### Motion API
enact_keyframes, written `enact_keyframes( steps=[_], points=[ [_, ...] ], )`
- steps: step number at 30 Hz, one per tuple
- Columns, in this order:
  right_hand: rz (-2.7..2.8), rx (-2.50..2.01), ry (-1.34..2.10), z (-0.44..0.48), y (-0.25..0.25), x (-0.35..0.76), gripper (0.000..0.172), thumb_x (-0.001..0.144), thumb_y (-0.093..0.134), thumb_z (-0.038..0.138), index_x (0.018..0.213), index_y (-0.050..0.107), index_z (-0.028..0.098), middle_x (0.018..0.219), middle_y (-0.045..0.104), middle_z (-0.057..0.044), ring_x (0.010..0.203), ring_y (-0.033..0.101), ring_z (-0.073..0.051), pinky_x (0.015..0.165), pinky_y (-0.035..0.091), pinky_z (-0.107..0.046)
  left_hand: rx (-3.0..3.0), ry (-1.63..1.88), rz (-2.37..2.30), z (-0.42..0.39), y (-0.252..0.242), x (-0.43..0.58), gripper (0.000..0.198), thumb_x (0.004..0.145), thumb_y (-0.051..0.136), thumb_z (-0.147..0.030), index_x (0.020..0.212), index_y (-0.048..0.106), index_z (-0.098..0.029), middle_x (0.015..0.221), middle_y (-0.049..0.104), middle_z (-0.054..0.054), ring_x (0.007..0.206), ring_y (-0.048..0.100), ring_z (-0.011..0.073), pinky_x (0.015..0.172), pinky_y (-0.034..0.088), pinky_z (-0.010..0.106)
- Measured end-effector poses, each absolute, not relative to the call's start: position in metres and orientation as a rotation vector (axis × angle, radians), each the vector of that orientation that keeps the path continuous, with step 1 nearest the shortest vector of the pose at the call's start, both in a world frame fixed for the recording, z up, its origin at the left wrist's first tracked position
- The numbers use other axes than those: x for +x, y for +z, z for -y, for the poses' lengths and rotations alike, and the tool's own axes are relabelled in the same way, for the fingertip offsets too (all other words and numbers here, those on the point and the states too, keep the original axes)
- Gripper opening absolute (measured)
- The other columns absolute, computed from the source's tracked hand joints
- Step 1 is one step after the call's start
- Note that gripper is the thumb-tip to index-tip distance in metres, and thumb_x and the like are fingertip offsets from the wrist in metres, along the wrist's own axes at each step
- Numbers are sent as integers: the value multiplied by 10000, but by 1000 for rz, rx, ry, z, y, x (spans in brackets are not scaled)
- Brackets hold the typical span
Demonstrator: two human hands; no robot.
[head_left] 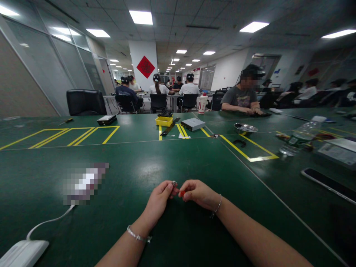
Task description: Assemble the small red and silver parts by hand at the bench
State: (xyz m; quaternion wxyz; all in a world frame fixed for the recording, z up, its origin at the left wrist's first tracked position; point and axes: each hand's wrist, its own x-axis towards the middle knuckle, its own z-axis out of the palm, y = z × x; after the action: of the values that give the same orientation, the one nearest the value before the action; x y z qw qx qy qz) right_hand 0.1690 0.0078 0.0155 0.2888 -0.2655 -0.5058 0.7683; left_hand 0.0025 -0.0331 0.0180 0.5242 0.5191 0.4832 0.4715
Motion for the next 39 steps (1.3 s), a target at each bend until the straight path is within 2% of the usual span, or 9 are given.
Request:
enact_keyframes(
  steps=[3, 7, 15, 20, 25, 28, 34, 39],
  points=[
    [1307, -731, 2056, -8, 15, 169, 182, 552, 690, 132, 712, 606, 120, 691, 617, -17, 597, 531, -75, 587, 379, -221, 1223, 1112, -1189, 33, 18, 3, 184, 735, 492, -312, 805, 544, -151, 651, 554, -11, 588, 476, 103, 579, 365, 218],
    [1251, -725, 2072, -8, 16, 169, 154, 646, 634, 231, 734, 599, 110, 609, 581, -9, 538, 514, -71, 552, 365, -223, 1244, 1107, -1224, 34, 16, 4, 159, 668, 565, -268, 780, 537, -159, 663, 549, -17, 610, 487, 105, 576, 363, 214],
    [1210, -806, 2037, -8, 17, 167, 301, 714, 539, 391, 659, 584, 99, 534, 551, -8, 476, 489, -68, 513, 349, -226, 1377, 1074, -1246, 33, 7, 1, 120, 603, 608, -184, 702, 545, -160, 640, 546, -21, 595, 489, 104, 569, 367, 212],
    [1217, -732, 2047, -10, 12, 168, 194, 652, 634, 272, 753, 599, 110, 625, 583, -13, 559, 514, -77, 572, 369, -233, 1380, 1096, -1172, 34, 10, 1, 134, 592, 616, -161, 701, 537, -161, 708, 568, -6, 654, 517, 121, 614, 383, 225],
    [1205, -741, 2036, -10, 11, 169, 214, 558, 698, 164, 744, 596, 130, 683, 595, -4, 553, 502, -65, 559, 368, -222, 1262, 1107, -1195, 34, 15, 2, 139, 622, 610, -229, 715, 541, -153, 624, 542, -21, 579, 488, 102, 560, 362, 210],
    [1188, -747, 2033, -9, 14, 168, 245, 535, 705, 140, 751, 590, 138, 682, 594, 4, 549, 497, -59, 546, 364, -212, 1223, 1098, -1213, 35, 18, 3, 159, 651, 588, -282, 736, 542, -157, 612, 538, -33, 543, 468, 90, 549, 351, 208],
    [1193, -759, 2012, -9, 15, 167, 196, 526, 699, 117, 691, 594, 131, 650, 591, 10, 534, 491, -55, 532, 360, -204, 1271, 1065, -1257, 36, 23, 3, 195, 673, 558, -330, 753, 564, -152, 585, 522, -33, 535, 447, 97, 547, 342, 216],
    [1213, -754, 2005, -10, 12, 167, 179, 541, 697, 136, 697, 609, 121, 660, 594, -2, 537, 487, -57, 541, 357, -213, 1348, 1096, -1226, 37, 23, 2, 212, 720, 507, -361, 684, 552, -157, 609, 524, -24, 574, 449, 106, 563, 342, 215]
  ],
)
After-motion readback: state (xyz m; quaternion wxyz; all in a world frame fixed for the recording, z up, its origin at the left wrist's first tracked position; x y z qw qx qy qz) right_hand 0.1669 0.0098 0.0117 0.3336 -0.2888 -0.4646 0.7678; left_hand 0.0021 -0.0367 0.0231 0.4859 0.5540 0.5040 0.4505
